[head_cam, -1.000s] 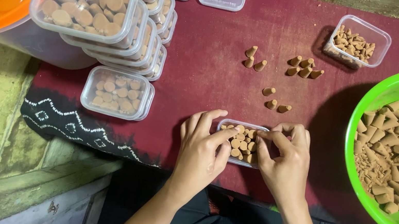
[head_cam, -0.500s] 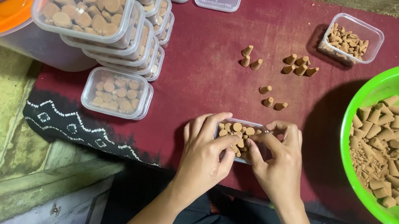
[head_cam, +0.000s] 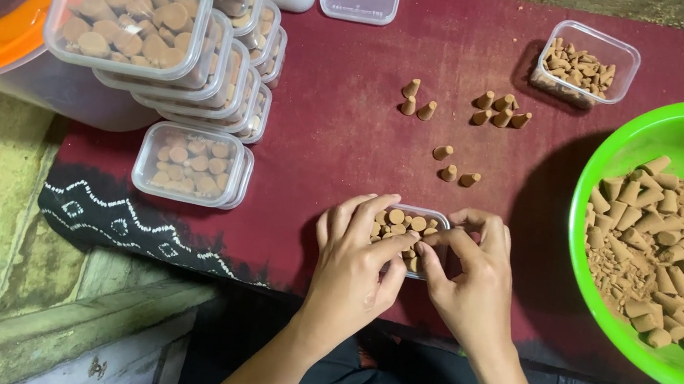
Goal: Packaging small incense cones into plastic containers by hand.
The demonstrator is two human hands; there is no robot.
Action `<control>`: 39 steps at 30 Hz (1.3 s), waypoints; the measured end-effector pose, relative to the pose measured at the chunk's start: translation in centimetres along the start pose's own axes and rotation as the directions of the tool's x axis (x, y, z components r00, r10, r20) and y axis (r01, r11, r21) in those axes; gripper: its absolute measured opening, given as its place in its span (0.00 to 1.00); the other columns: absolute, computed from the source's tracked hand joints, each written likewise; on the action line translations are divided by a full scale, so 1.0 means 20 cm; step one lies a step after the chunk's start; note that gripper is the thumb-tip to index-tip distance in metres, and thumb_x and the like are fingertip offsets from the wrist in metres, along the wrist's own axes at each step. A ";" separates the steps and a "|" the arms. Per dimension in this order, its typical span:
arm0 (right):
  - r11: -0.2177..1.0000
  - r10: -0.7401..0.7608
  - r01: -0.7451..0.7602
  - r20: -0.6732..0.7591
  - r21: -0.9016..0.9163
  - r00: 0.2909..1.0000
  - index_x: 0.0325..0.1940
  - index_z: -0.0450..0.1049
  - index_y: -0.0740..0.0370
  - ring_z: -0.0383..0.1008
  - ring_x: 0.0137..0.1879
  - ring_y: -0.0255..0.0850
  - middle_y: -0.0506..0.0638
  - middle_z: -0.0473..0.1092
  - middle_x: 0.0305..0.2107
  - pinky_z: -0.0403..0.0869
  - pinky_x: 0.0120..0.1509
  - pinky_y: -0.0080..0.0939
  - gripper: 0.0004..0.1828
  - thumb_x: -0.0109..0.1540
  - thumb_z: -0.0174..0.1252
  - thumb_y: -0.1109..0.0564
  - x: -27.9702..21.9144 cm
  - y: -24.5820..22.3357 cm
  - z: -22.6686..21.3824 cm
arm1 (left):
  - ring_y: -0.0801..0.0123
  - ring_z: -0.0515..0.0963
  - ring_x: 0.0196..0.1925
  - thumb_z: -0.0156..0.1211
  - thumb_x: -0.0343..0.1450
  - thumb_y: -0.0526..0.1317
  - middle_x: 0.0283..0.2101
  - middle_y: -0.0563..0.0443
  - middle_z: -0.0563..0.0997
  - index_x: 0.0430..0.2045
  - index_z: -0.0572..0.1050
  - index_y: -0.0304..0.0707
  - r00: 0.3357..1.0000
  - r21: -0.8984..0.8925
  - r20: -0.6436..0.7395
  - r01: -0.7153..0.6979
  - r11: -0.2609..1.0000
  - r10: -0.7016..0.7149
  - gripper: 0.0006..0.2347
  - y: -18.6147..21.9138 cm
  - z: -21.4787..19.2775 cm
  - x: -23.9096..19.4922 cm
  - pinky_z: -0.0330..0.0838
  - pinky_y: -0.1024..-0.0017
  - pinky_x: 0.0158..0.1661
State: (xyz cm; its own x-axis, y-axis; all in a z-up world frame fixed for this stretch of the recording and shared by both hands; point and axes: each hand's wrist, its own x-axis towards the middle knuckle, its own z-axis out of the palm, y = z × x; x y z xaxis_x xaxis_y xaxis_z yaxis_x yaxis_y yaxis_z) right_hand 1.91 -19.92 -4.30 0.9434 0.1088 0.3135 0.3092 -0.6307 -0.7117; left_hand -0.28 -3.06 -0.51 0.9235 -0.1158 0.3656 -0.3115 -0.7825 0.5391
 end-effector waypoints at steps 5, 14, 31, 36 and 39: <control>0.999 0.030 -0.032 0.030 0.040 0.999 0.33 0.81 0.54 0.73 0.50 0.55 0.53 0.70 0.45 0.71 0.59 0.52 0.06 0.54 0.72 0.59 0.00 -0.02 -0.04 | 0.48 0.69 0.62 0.56 0.64 0.33 0.57 0.46 0.74 0.32 0.84 0.45 1.000 -0.003 -0.008 0.002 1.000 -0.002 0.10 0.01 0.00 -0.01 0.59 0.48 0.56; 0.994 0.079 -0.085 0.087 0.071 0.993 0.34 0.81 0.56 0.75 0.52 0.58 0.56 0.70 0.47 0.72 0.60 0.56 0.09 0.51 0.73 0.60 0.00 -0.05 -0.07 | 0.49 0.68 0.63 0.55 0.63 0.32 0.58 0.48 0.74 0.31 0.83 0.45 1.000 -0.019 -0.001 -0.014 1.000 0.014 0.10 0.02 -0.01 -0.06 0.56 0.48 0.58; 0.999 0.052 -0.053 0.022 0.003 0.998 0.40 0.81 0.52 0.76 0.51 0.57 0.53 0.71 0.46 0.73 0.57 0.55 0.12 0.54 0.67 0.64 -0.01 -0.02 -0.03 | 0.50 0.68 0.63 0.55 0.64 0.34 0.57 0.48 0.74 0.34 0.83 0.45 0.999 0.011 -0.030 0.016 1.000 -0.015 0.11 0.00 -0.01 -0.04 0.56 0.47 0.58; 0.992 -0.006 -0.001 -0.056 -0.124 0.998 0.39 0.83 0.50 0.76 0.48 0.51 0.50 0.71 0.43 0.74 0.54 0.49 0.09 0.56 0.69 0.61 -0.01 -0.01 -0.03 | 0.49 0.68 0.62 0.56 0.65 0.35 0.56 0.46 0.74 0.37 0.82 0.44 0.998 0.051 -0.054 0.028 0.998 -0.025 0.11 -0.02 0.01 -0.04 0.57 0.46 0.58; 0.986 -0.052 0.039 -0.073 -0.163 0.996 0.36 0.83 0.52 0.75 0.45 0.50 0.50 0.72 0.40 0.74 0.51 0.49 0.06 0.55 0.69 0.60 -0.02 0.00 0.00 | 0.49 0.70 0.60 0.56 0.65 0.36 0.56 0.44 0.74 0.40 0.82 0.43 0.997 0.036 -0.063 0.040 0.999 -0.037 0.12 -0.02 0.02 -0.05 0.60 0.48 0.56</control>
State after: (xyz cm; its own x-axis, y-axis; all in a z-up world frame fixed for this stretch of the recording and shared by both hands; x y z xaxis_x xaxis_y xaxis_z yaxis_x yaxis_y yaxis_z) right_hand 1.44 -20.00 -4.42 0.9149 0.0847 0.3948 0.3221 -0.7426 -0.5872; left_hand -0.93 -2.95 -1.34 0.9185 -0.0476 0.3925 -0.2664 -0.8082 0.5252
